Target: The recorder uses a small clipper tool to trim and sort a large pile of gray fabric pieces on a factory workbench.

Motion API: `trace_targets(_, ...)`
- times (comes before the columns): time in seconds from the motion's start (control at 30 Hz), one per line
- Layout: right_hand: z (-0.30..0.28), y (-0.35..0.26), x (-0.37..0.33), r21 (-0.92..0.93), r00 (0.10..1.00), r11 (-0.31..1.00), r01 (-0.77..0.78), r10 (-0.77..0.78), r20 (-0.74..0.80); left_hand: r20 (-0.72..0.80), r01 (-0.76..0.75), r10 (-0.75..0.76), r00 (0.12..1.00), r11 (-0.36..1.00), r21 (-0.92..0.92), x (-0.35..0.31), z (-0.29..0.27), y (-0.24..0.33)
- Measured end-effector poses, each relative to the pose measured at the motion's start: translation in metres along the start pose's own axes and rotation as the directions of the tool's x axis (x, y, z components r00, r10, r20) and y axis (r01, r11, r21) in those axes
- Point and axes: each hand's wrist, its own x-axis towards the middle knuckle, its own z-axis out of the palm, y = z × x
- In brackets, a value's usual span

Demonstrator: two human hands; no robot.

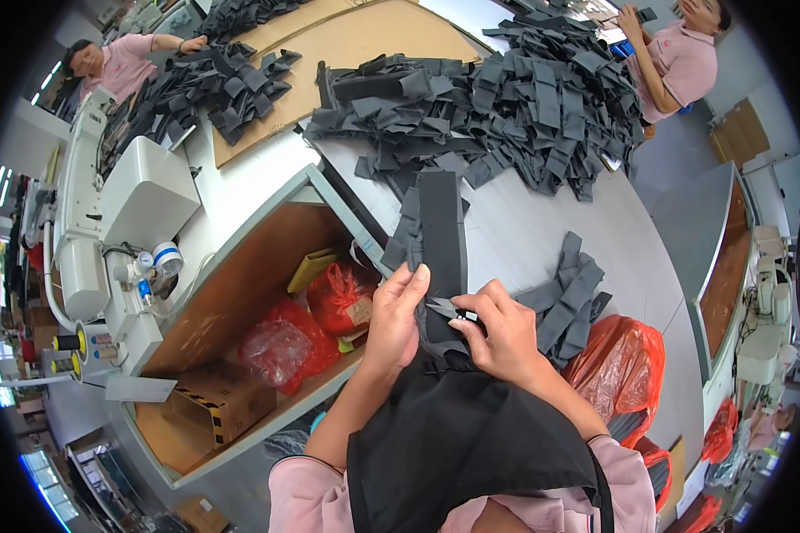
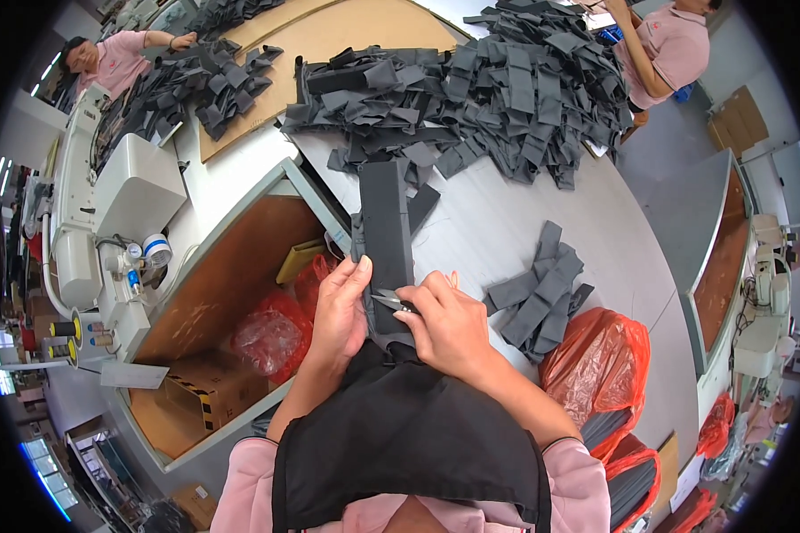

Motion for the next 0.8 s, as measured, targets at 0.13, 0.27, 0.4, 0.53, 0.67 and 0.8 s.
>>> trace_targets(0.13,0.003,0.002,-0.003,-0.1,0.99,0.986,0.136,-0.14,-0.029,0.047,0.023,-0.022,0.999,1.0,-0.014,0.001,-0.011,-0.007)
trace_targets(0.27,0.004,0.006,-0.01,-0.02,0.982,0.994,0.109,-0.111,-0.151,0.062,0.109,-0.105,0.993,0.991,-0.08,0.0,-0.009,-0.002)
trace_targets(0.4,0.002,0.002,-0.007,0.039,0.997,0.999,0.004,-0.001,-0.081,0.064,0.121,-0.116,0.991,0.989,-0.084,0.002,-0.007,0.002)
trace_targets(0.53,-0.003,0.006,-0.005,0.208,0.996,0.975,-0.073,0.082,-0.031,0.097,0.191,-0.177,0.98,0.967,-0.167,0.007,-0.003,0.004)
trace_targets(0.67,-0.004,0.027,-0.011,0.576,0.938,0.766,-0.287,0.348,0.004,0.18,0.316,-0.286,0.941,0.934,-0.165,0.007,0.001,0.005)
trace_targets(0.8,0.001,0.022,-0.002,0.638,0.887,0.662,-0.394,0.455,0.076,0.307,0.404,-0.348,0.886,0.904,-0.138,-0.002,-0.006,0.007)
